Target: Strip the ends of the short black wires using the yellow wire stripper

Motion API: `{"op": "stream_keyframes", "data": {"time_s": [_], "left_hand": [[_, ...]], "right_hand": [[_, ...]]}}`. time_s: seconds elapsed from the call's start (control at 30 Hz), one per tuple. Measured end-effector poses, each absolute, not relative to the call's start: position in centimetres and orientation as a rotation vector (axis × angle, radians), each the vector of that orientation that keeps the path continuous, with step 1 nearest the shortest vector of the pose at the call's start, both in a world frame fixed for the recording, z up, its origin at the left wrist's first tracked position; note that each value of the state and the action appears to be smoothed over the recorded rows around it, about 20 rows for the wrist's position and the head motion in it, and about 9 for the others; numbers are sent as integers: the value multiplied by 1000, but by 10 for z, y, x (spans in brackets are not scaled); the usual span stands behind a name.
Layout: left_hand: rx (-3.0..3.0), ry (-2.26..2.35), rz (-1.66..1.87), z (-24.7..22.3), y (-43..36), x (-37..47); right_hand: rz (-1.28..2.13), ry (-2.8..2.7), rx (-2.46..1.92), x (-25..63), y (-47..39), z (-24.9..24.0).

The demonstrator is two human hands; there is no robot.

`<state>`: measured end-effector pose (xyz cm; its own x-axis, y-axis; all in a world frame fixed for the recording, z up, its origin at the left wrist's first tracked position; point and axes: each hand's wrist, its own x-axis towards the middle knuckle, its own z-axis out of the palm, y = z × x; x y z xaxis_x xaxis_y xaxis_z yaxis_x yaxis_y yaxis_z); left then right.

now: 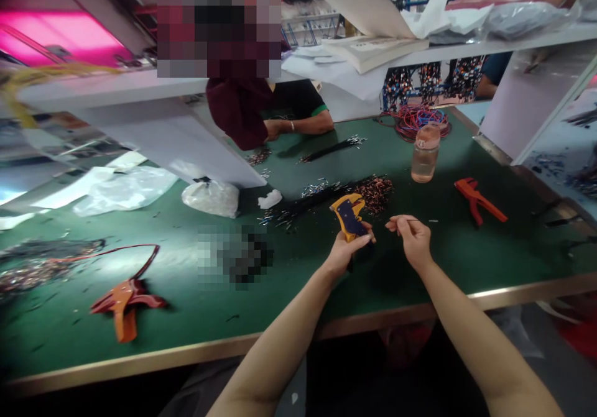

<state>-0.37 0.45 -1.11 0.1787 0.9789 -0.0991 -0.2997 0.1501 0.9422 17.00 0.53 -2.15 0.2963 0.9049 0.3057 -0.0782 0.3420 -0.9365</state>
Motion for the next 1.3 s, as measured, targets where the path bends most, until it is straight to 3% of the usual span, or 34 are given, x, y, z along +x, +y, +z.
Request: {"op": "stream_keyframes", "data": {"time_s": [0.67,1.3], "left_hand": [[1194,1055,1072,-9,3,-6],[1157,1061,1061,-11,6,-7]], "right_hand": [[650,-1540,-823,163,-9,-8],[653,-1486,-884,162,-8,-10]]}}
